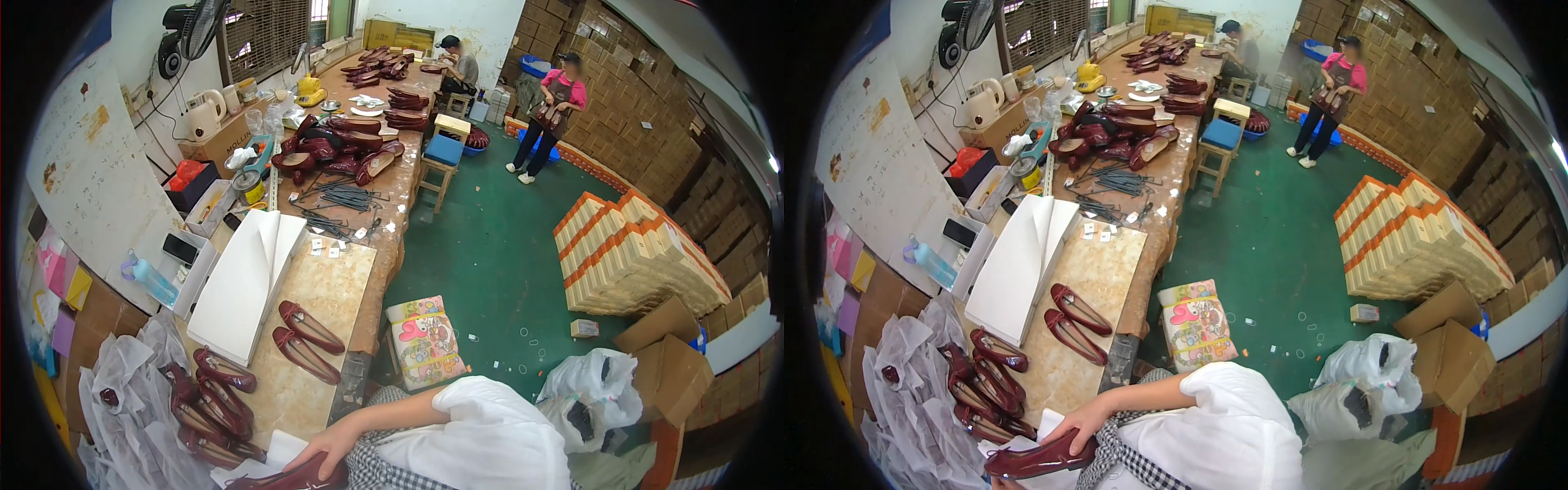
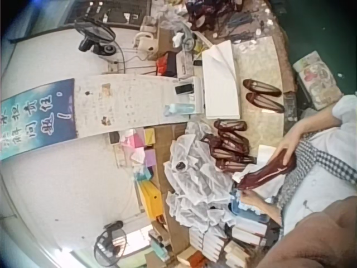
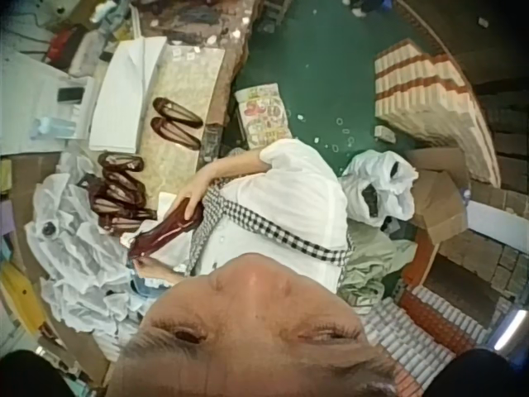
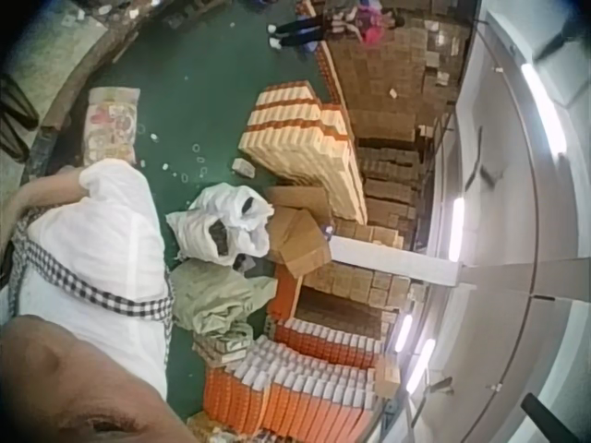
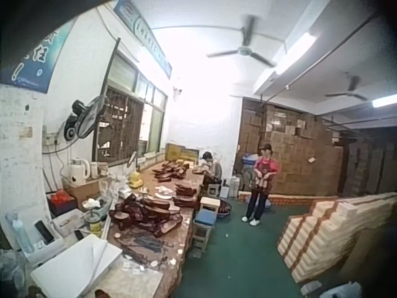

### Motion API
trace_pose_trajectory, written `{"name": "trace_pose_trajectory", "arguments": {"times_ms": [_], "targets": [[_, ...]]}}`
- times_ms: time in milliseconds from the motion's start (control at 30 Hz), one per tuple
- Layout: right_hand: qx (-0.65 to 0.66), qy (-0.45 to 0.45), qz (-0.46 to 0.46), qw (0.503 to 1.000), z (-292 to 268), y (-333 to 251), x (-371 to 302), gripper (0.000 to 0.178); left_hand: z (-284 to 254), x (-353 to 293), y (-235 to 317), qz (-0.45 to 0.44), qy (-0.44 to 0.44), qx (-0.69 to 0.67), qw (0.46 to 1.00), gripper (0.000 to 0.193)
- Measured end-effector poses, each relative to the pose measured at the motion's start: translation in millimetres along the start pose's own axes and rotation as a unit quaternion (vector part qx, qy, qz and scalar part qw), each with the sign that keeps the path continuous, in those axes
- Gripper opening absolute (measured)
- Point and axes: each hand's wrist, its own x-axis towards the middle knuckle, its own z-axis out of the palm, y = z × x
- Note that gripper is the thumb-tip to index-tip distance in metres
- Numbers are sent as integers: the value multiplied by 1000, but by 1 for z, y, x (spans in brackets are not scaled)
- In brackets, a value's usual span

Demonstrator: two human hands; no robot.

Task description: The person cleans the interior of maroon patent leather flats using a white cloth. They repeatedly pick up shoes, wipe the insoles, and place them back on the table. The person also handles white tissue paper and shoe boxes, preparing them for packaging.

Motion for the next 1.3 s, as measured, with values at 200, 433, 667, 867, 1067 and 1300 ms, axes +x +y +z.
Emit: {"name": "trace_pose_trajectory", "arguments": {"times_ms": [200,433,667,867,1067,1300], "targets": [[-22,7,37,999,7,-4,-5,74,-12,-4,18,36,11,-42,998,31],[-18,-33,69,997,-1,-8,8,73,-8,-18,-8,-41,51,-59,996,37],[-70,-116,67,988,-27,-30,29,73,1,-4,8,-41,47,-25,998,37],[-39,-70,59,995,-49,-32,8,74,19,13,33,-20,23,-14,999,36],[-64,-24,83,994,-71,-39,-9,75,36,31,55,-3,7,-4,1000,36],[-157,10,30,987,-97,-25,-13,77,46,51,65,-6,4,5,1000,36]]}}
